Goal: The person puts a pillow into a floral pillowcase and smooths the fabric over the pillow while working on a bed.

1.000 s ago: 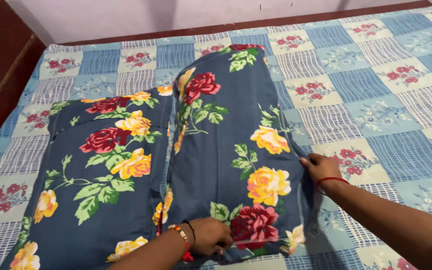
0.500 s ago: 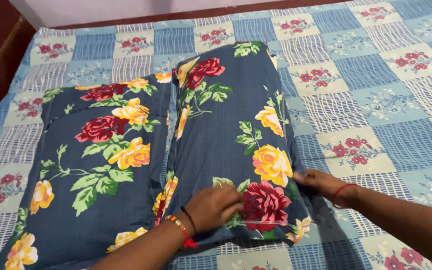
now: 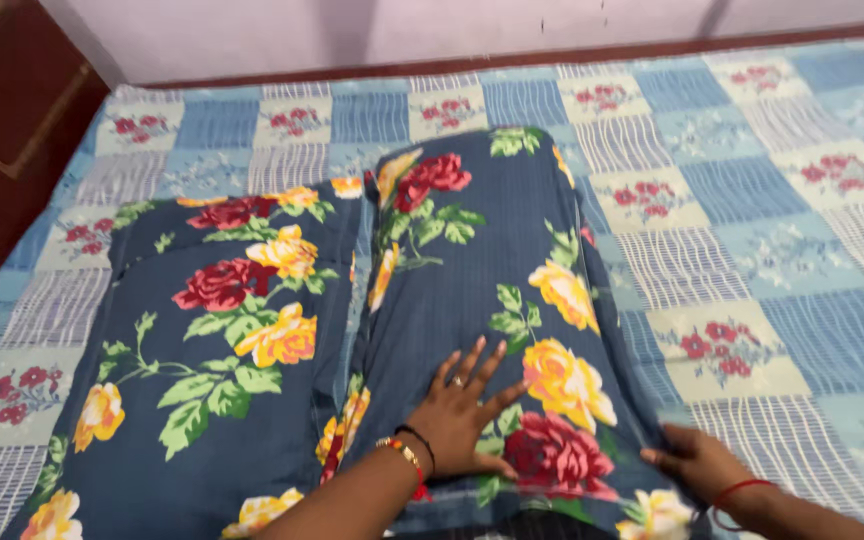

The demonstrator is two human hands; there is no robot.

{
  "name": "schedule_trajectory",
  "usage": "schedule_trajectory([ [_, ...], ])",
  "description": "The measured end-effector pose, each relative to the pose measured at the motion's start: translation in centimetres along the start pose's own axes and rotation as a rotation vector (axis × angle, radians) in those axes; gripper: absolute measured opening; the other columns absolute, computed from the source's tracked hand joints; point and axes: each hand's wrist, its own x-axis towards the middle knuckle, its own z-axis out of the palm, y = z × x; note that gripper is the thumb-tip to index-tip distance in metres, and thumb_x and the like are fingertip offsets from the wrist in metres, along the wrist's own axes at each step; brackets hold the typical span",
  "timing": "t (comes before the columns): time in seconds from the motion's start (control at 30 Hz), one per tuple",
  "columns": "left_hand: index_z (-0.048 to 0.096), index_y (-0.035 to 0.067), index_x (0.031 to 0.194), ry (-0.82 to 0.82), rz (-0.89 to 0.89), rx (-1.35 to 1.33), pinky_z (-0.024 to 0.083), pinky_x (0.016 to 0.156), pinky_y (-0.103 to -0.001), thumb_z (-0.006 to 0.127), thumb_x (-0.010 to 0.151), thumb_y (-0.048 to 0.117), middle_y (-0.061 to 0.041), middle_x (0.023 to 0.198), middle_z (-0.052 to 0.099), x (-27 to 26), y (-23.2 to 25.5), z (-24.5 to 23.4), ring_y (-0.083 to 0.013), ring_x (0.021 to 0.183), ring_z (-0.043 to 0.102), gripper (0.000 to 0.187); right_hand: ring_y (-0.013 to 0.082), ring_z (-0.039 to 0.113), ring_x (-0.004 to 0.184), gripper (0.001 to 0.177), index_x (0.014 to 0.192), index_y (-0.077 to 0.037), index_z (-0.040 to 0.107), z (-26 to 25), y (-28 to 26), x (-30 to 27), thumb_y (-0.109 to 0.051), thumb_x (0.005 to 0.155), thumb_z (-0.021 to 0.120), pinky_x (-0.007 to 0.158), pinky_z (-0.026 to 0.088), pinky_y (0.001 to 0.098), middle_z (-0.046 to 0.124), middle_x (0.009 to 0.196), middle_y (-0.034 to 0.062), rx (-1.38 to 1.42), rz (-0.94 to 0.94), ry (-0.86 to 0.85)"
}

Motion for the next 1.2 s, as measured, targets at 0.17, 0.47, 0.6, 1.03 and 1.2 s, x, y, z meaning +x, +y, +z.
schedule_trajectory([
  [0.17,0.029,0.027,0.159,-0.079,-0.005,-0.140,0.009,0.114,-0.065,0.071,0.071,0.077,-0.025,0.167,0.011,0.5,-1.1,-1.3,-0.0492,0.151,0.007,0.110,0.0243,0.073,0.101,0.064,0.112,-0.004,0.070,-1.0,-8.1,4.7,-0.057,0.076,0.080,0.090,0.057,0.0369,0.077,0.106,0.0119,-0.228,-0.063,0.052],
  [0.47,0.046,0.008,0.141,0.151,-1.322,-0.222,0.047,0.105,-0.048,0.063,0.076,0.083,-0.020,0.139,0.057,-1.5,-8.6,0.3,-0.0388,0.131,0.055,0.101,0.0365,0.072,0.104,0.074,0.107,-0.005,0.077,0.3,-19.6,14.7,-0.071,0.091,0.050,0.093,0.051,0.0408,0.076,0.104,0.0211,-0.264,-0.106,0.025],
  [0.6,0.046,-0.005,0.142,-0.083,-1.370,-0.445,0.046,0.109,-0.047,0.051,0.070,0.098,-0.030,0.130,0.063,-3.4,-11.5,3.9,-0.0436,0.126,0.061,0.125,0.0408,0.072,0.098,0.076,0.098,-0.002,0.078,1.1,-20.3,14.3,-0.071,0.093,0.048,0.091,0.052,0.0433,0.076,0.095,0.0238,-0.331,-0.096,0.029],
  [1.03,0.074,0.006,0.096,0.024,-0.960,-0.263,0.053,0.087,-0.049,0.047,0.094,0.061,-0.022,0.098,0.073,-12.7,-18.9,-0.5,-0.0420,0.098,0.069,0.061,0.0240,0.076,0.067,0.065,0.081,-0.002,0.079,6.1,-21.3,-4.6,-0.058,0.098,0.052,0.067,0.060,0.0369,0.075,0.072,0.0139,-0.115,-0.022,-0.523],
  [1.2,0.069,0.003,0.095,-0.097,-1.033,-0.226,0.054,0.085,-0.049,0.050,0.097,0.056,-0.023,0.094,0.073,-12.1,-16.0,-3.4,-0.0411,0.094,0.069,0.056,0.0195,0.077,0.070,0.058,0.087,-0.002,0.079,10.0,-20.5,-5.8,-0.053,0.101,0.053,0.068,0.060,0.0340,0.078,0.078,0.0110,-0.097,-0.140,-0.720],
])
